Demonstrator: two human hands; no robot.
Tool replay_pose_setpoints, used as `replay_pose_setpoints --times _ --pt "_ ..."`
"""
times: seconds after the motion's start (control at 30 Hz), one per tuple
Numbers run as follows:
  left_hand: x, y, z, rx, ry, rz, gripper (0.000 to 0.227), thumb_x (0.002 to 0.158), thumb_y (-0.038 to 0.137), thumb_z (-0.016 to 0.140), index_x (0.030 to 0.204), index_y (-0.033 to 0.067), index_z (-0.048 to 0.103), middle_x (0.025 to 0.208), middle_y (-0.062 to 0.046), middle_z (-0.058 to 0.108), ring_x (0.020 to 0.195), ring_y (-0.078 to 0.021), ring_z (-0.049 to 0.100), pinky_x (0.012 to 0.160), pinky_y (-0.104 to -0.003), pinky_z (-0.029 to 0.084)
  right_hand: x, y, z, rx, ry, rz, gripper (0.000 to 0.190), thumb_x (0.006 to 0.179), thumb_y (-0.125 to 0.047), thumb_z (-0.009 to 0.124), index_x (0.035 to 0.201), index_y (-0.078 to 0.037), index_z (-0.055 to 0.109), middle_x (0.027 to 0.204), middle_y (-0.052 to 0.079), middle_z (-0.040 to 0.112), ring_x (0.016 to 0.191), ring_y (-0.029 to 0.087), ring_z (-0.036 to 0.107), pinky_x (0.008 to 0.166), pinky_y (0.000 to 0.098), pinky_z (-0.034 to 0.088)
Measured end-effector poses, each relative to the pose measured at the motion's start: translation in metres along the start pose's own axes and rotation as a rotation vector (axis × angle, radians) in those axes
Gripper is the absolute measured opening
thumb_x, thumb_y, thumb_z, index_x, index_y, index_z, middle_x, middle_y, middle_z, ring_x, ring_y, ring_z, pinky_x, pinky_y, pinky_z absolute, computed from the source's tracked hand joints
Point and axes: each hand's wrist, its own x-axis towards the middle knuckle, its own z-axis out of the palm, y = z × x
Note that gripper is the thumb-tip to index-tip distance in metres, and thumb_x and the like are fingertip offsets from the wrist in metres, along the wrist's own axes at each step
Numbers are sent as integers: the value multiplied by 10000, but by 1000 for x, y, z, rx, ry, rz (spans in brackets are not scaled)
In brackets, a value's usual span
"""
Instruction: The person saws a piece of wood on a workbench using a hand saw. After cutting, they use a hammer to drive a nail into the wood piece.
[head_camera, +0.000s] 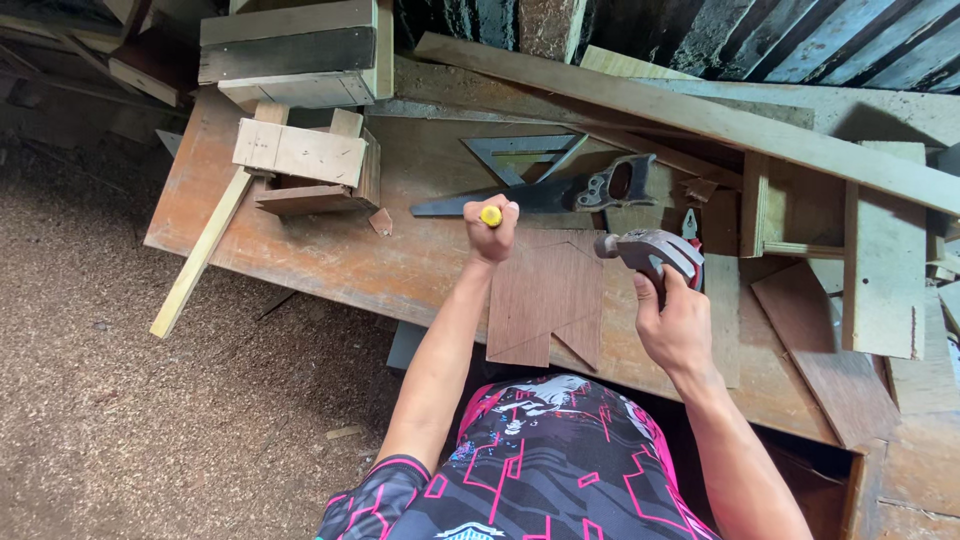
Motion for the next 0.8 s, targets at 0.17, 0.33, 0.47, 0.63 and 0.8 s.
replay_pose_setpoints --times 0.17,0.33,0.47,0.63,0.8 --pt "-7 -2 6 22 -45 7 330 889 34 612 620 26 420 553 -3 326 495 -82 333 486 -310 278 0 -2 1 1 -8 -14 312 1019 -260 643 1128 32 652 771 227 676 715 415 686 635 451 506" --pt "-4 -8 9 32 -102 -5 369 891 37 623 608 37 386 544 5 294 477 -78 309 470 -306 258 1 -6 -1 -10 -16 -29 308 1015 -264 646 1126 23 664 768 224 675 720 418 686 639 450 507" --pt "-1 -7 11 33 -158 3 404 890 35 633 596 50 356 542 3 284 486 -78 292 466 -308 238 2 -14 -4 -18 -26 -28 272 1017 -261 646 1083 -1 691 760 214 681 721 412 689 647 454 515" --pt "-6 -2 21 64 -205 33 396 903 45 638 603 44 380 547 -14 316 478 -96 329 464 -311 274 3 -29 -10 -114 26 -163 219 1031 -256 658 1039 -44 716 800 200 705 752 412 690 677 465 524" --pt "-9 1 31 133 -280 68 335 848 57 631 555 73 470 476 -36 461 419 -107 447 426 -303 329 10 -47 -7 -10 107 -359 209 1017 -215 638 1141 -49 663 913 193 724 757 387 701 663 427 553"
